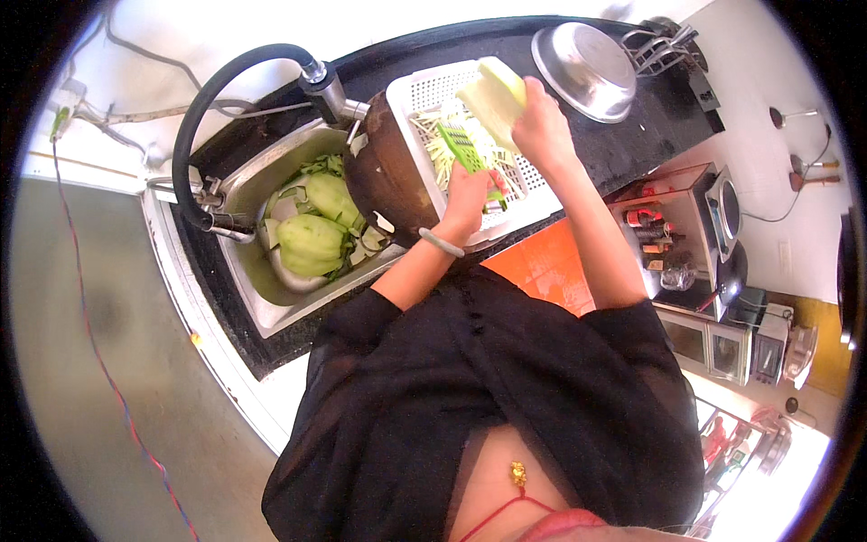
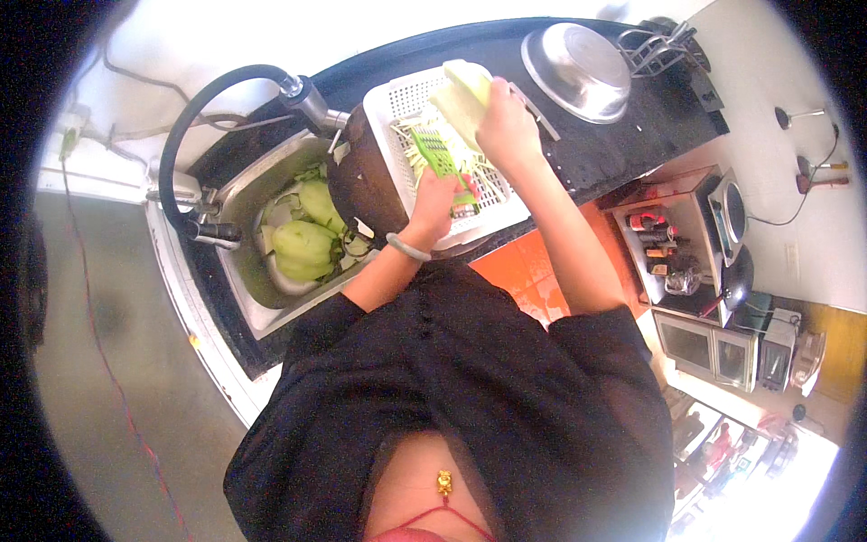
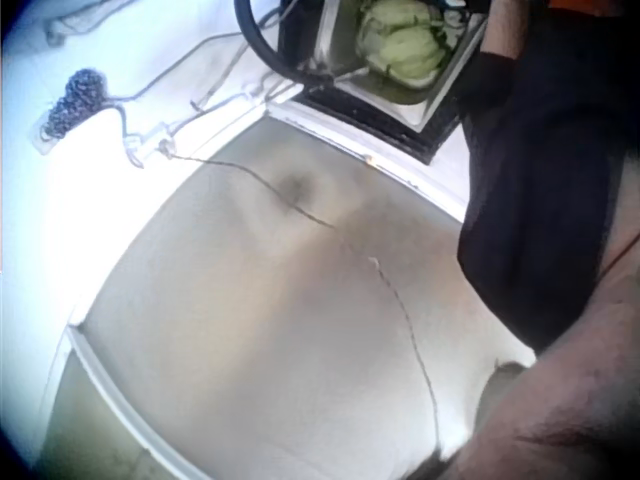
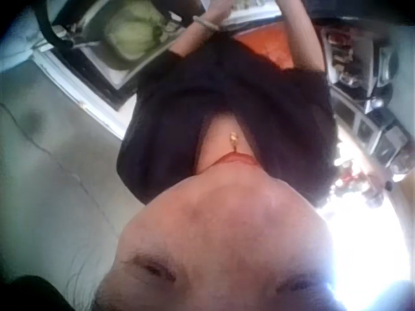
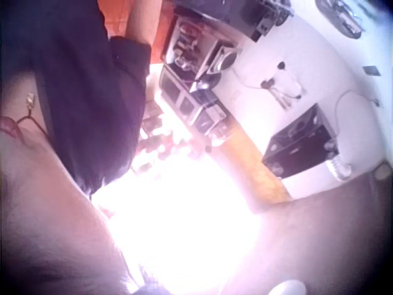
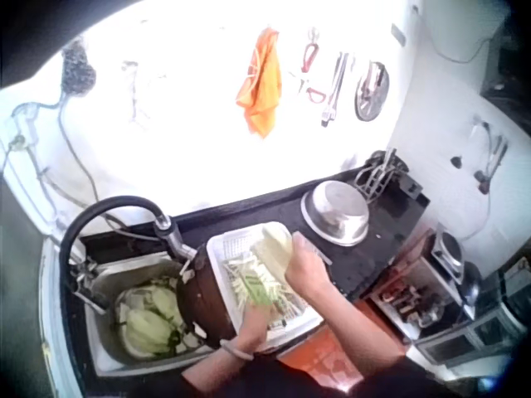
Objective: The person slices a squash using a cleaver on a cutting board, then uses a manual slicer tool to shred another squash piece into a white plastic basket.
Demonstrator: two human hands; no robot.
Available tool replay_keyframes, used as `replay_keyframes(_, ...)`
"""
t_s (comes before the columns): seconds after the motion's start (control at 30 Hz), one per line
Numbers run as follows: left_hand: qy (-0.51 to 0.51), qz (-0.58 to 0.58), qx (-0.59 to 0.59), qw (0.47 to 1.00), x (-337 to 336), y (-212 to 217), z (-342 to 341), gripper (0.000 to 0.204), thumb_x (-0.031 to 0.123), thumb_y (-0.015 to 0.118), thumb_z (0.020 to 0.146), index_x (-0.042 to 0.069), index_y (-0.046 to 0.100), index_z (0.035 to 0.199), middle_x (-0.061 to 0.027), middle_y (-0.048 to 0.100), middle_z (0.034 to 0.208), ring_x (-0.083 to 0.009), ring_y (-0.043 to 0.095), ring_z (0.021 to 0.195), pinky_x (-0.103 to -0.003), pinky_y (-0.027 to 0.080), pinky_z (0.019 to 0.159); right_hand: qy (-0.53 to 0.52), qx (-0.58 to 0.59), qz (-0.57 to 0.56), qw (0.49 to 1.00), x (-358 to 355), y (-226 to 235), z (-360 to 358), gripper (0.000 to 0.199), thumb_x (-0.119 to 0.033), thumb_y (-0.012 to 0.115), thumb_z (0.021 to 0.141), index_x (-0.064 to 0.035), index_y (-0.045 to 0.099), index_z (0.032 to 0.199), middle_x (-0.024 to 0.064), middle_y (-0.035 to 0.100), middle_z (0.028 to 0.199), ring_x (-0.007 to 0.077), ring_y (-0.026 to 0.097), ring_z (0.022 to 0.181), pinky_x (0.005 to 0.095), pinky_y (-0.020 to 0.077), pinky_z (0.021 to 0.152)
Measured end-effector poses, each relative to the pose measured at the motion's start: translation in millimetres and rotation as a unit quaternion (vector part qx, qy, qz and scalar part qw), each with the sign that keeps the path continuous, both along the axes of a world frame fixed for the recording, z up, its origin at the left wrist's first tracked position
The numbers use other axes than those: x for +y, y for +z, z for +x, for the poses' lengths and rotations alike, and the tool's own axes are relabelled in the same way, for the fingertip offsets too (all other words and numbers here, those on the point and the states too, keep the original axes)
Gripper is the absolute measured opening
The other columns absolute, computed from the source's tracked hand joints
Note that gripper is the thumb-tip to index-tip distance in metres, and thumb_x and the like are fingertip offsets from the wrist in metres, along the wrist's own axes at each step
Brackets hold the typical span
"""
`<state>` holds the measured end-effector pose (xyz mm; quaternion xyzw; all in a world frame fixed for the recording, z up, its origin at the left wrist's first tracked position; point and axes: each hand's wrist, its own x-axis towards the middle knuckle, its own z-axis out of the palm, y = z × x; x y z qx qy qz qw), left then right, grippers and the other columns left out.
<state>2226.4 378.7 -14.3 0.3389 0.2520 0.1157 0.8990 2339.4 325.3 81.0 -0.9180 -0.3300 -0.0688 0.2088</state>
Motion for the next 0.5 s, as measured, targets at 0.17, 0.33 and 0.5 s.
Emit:
replay_keyframes(0.17, 0.001, 0.090, 0.006, 0.996, 2, -16, 11, 0.036, -0.007, 0.045, 0.081, -0.001, 0.045, 0.117, -0.0120, 0.059, 0.108, -0.0223, 0.060, 0.094, -0.034, 0.050, 0.082, -0.037, 0.096, -0.016, 0.995, -31, -5, -50, 0.047, 0.003, 0.048, 0.076, -0.0005, 0.040, 0.122, 0.0307, 0.059, 0.098, 0.0463, 0.057, 0.094, 0.0514, 0.0458, 0.083)
replay_keyframes(0.33, 0.014, 0.149, -0.015, 0.989, -14, -13, 5, 0.041, -0.007, 0.047, 0.080, -0.002, 0.041, 0.121, -0.0123, 0.058, 0.111, -0.0199, 0.059, 0.095, -0.031, 0.049, 0.079, -0.056, 0.118, 0.009, 0.991, -17, -18, -41, 0.045, 0.003, 0.048, 0.075, 0.0030, 0.041, 0.119, 0.0310, 0.059, 0.097, 0.0458, 0.057, 0.094, 0.0509, 0.0459, 0.083)
replay_keyframes(0.5, 0.028, 0.151, 0.034, 0.988, -14, -9, 7, 0.041, -0.006, 0.046, 0.079, -0.001, 0.036, 0.118, -0.0130, 0.056, 0.103, -0.0162, 0.058, 0.083, -0.031, 0.050, 0.068, -0.043, 0.060, -0.005, 0.997, 10, -32, -21, 0.034, 0.001, 0.048, 0.075, 0.0047, 0.047, 0.109, 0.0303, 0.061, 0.089, 0.0458, 0.059, 0.087, 0.0505, 0.0467, 0.080)
